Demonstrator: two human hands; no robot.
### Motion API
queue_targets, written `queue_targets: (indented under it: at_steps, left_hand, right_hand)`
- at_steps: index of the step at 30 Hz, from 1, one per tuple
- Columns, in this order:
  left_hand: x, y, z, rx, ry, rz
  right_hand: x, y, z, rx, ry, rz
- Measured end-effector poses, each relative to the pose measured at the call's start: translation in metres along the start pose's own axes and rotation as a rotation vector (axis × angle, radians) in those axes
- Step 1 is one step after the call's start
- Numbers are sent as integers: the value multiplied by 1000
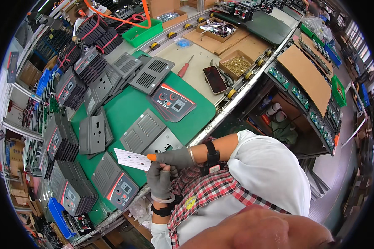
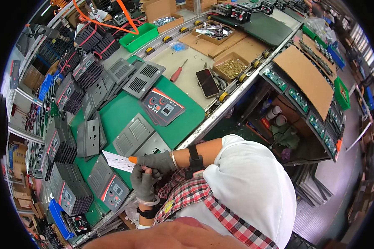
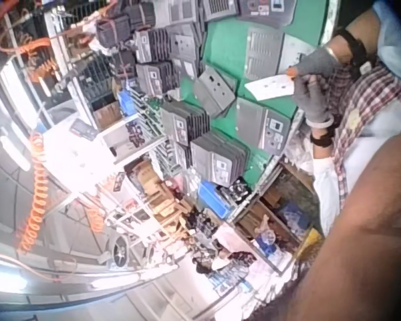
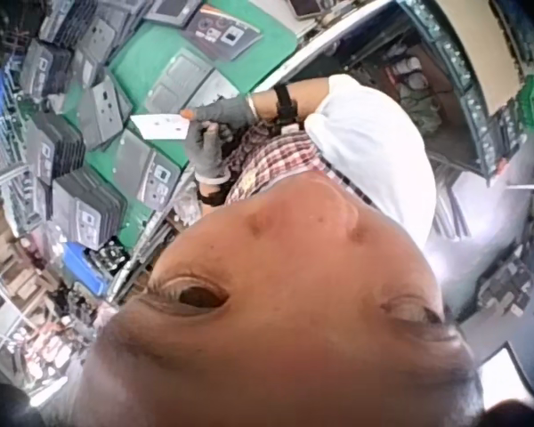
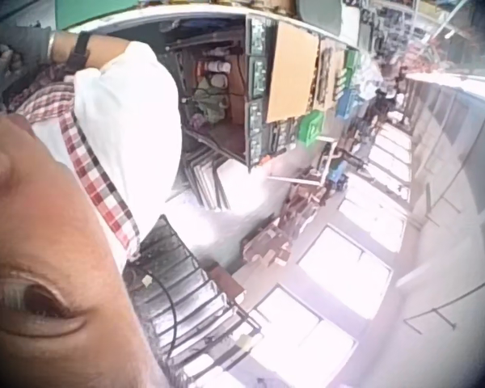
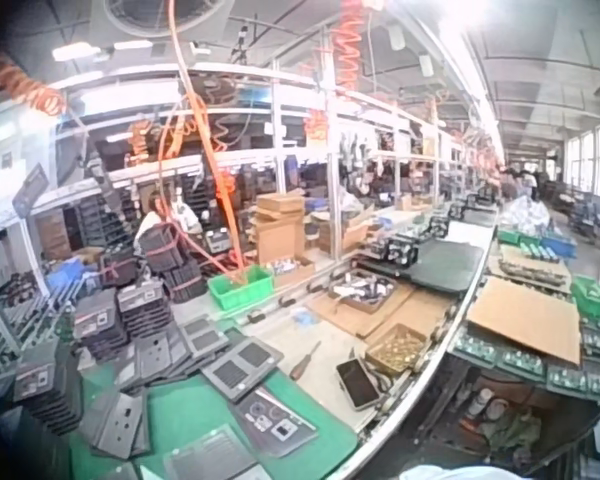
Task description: The person removes plastic wrap from a stack of metal covers, places the wrap into a box, and peels the backing from a sticker before pressing it onto a cover.
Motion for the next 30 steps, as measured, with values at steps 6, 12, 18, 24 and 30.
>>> queue_targets:
  at_steps: [6,12,18,24,30]
  left_hand:
    - [-5,1,3,-73,-106,-95]
    - [-8,6,-25,299,-578,-202]
    - [-4,13,-44,475,-682,-252]
    - [-23,7,-35,400,-553,-265]
    - [-45,3,-21,244,-359,-299]
  right_hand:
    - [0,-1,-5,20,-77,46]
    - [-11,-19,-8,-84,-146,-124]
    - [-18,-6,12,-233,125,-255]
    - [1,-6,5,-60,-137,20]
    - [0,1,-1,56,-362,167]
Point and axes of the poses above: each hand's wrist, its own y-axis away from the middle knuckle, its own x-axis out of the palm, z = x × y, the point moved 9 cm from there along -y, towards the middle knuckle, and after that the axes turned 7 degrees about -z, right-handed, at the moved point
